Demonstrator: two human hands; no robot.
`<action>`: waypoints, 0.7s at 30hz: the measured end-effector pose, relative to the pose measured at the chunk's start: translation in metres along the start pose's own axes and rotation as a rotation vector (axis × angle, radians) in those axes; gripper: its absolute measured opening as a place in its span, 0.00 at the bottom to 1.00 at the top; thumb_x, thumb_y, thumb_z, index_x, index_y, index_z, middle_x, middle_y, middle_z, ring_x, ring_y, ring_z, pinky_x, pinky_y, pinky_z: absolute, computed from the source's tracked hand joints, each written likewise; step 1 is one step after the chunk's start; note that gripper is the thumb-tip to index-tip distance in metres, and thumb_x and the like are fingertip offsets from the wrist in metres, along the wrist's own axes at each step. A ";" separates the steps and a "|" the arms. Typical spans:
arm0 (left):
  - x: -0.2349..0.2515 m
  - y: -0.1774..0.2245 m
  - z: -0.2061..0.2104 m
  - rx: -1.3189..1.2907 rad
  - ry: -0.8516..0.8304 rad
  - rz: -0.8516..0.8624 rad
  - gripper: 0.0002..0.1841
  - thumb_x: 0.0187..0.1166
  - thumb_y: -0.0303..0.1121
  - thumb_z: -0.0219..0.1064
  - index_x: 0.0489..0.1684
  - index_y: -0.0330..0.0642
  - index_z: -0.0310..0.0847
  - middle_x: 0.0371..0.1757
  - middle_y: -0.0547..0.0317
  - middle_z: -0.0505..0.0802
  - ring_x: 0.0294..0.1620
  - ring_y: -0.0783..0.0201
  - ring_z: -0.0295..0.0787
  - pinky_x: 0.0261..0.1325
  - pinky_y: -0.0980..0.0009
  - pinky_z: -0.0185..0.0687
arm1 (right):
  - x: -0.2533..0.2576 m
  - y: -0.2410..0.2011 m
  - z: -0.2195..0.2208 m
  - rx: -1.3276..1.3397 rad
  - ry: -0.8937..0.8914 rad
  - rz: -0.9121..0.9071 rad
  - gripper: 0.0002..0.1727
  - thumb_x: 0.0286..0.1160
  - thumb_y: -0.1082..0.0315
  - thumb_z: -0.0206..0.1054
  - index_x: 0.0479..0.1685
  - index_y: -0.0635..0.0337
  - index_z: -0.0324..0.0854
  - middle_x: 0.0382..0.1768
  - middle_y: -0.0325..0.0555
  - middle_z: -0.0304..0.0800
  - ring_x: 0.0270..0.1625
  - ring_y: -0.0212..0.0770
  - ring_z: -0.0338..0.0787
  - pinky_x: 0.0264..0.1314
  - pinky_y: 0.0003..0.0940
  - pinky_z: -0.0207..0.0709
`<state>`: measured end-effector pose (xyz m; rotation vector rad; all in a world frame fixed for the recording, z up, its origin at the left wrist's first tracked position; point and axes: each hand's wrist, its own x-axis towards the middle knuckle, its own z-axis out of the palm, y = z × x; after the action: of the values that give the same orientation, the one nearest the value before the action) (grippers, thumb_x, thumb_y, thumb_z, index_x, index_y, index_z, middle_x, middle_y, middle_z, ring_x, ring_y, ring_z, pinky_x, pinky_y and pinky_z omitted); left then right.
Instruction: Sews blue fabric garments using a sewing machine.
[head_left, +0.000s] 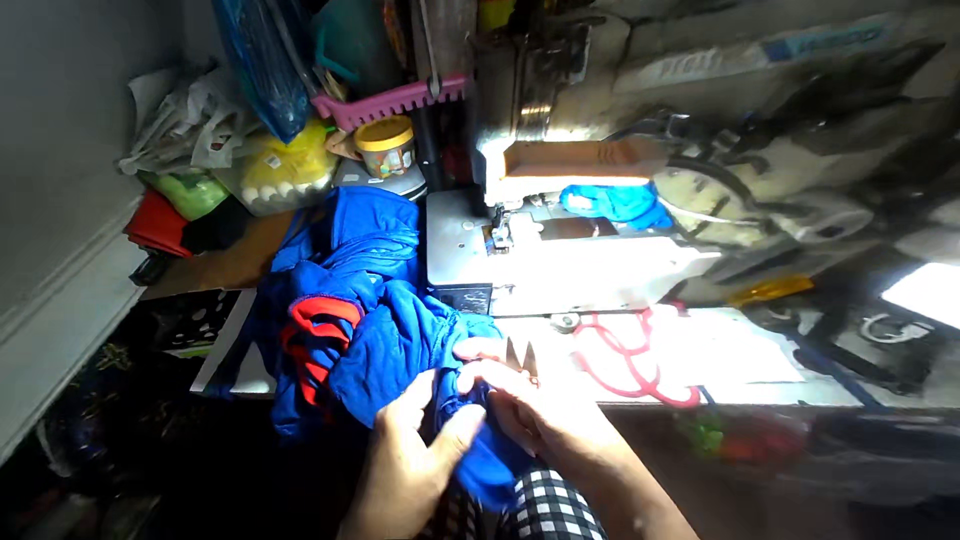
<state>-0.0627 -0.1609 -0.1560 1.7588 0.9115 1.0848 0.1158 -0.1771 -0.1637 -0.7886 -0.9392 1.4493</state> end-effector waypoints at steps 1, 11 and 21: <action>0.003 -0.001 -0.004 -0.030 0.015 -0.022 0.14 0.77 0.31 0.70 0.54 0.30 0.86 0.46 0.60 0.96 0.47 0.77 0.93 0.53 0.79 0.90 | -0.003 0.000 0.000 -0.037 -0.003 -0.013 0.14 0.85 0.62 0.62 0.62 0.51 0.87 0.36 0.33 0.90 0.18 0.17 0.72 0.17 0.12 0.66; -0.001 -0.008 -0.014 -0.435 -0.090 -0.148 0.03 0.75 0.26 0.72 0.41 0.38 0.89 0.38 0.66 0.94 0.41 0.77 0.91 0.49 0.78 0.88 | -0.026 0.002 0.010 -0.415 0.071 -0.216 0.15 0.77 0.57 0.71 0.54 0.56 0.85 0.42 0.30 0.88 0.33 0.18 0.81 0.31 0.14 0.76; 0.004 -0.016 -0.027 0.227 0.121 0.193 0.09 0.62 0.31 0.77 0.23 0.44 0.79 0.27 0.70 0.83 0.31 0.84 0.77 0.34 0.90 0.73 | -0.023 0.014 -0.013 -0.849 0.308 -0.251 0.14 0.72 0.57 0.66 0.47 0.55 0.88 0.38 0.34 0.89 0.38 0.21 0.85 0.40 0.21 0.82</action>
<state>-0.0882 -0.1440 -0.1630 2.0178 0.9859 1.2638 0.1237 -0.1987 -0.1831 -1.3999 -1.3624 0.6450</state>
